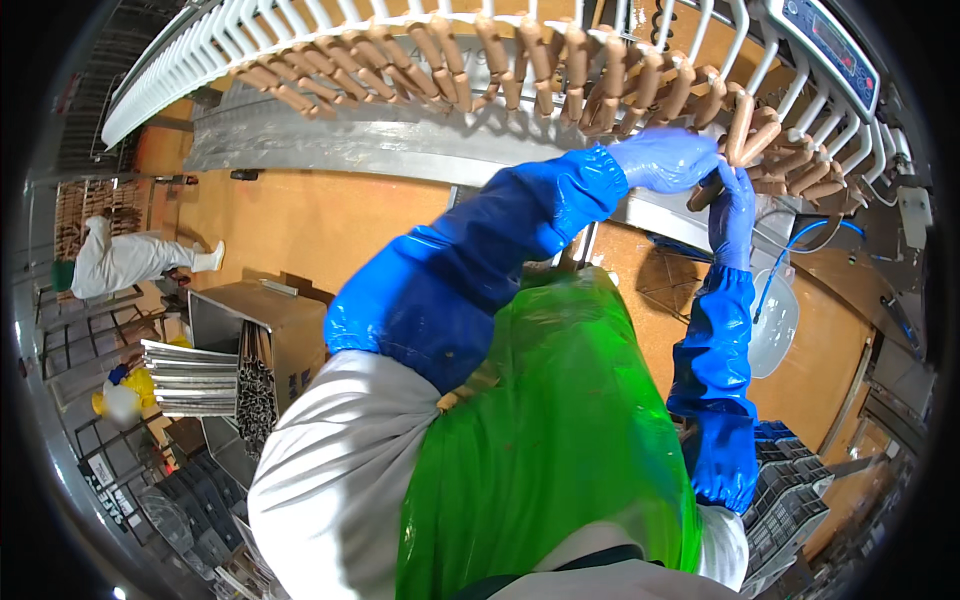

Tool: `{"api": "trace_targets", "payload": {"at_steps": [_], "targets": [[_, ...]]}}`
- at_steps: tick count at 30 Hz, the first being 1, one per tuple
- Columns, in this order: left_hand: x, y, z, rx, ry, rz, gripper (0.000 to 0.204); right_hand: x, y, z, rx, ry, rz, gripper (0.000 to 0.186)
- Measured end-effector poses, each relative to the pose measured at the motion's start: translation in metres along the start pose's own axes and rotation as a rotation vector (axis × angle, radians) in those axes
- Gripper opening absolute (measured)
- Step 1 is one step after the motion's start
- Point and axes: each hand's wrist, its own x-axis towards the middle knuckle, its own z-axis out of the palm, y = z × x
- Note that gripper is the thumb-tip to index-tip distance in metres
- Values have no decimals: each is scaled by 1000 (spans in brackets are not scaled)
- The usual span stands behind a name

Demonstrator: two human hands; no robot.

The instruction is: The person fills sausage casings with ground meat using a manual stuffer, then ties off each filled casing with string and places them on a rotating rack. The process is repeated continuously throughout the clip.

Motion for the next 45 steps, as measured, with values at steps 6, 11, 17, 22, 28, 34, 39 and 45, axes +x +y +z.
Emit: {"api": "trace_targets", "payload": {"at_steps": [6, 11, 17, 22, 28, 34, 39, 45], "targets": [[35, -24, 18, -575, 76, 273, 29, 2, 9, 38, -217, 318, -313, 40], [83, -72, 23, -867, -441, -537, 21, 27, 16, 56, 704, 113, 491, 39], [45, -42, 48, -327, 299, -241, 25, 16, 17, 27, 462, 433, -22, 24], [0, -10, 58, -413, 473, -33, 18, 7, 21, 40, 215, 308, -177, 14], [-15, -10, 41, -390, 552, -143, 19, 14, 31, 40, 218, -47, -141, 10], [-19, -35, 50, -229, 679, -63, 17, 14, 45, 47, -31, 11, -172, 12], [-63, -97, 41, -188, 704, -113, 10, 4, 59, 72, 35, -45, -127, 22], [-198, -235, -45, -679, 1178, -67, 12, -40, 86, 116, 36, 284, 141, 19]]}}
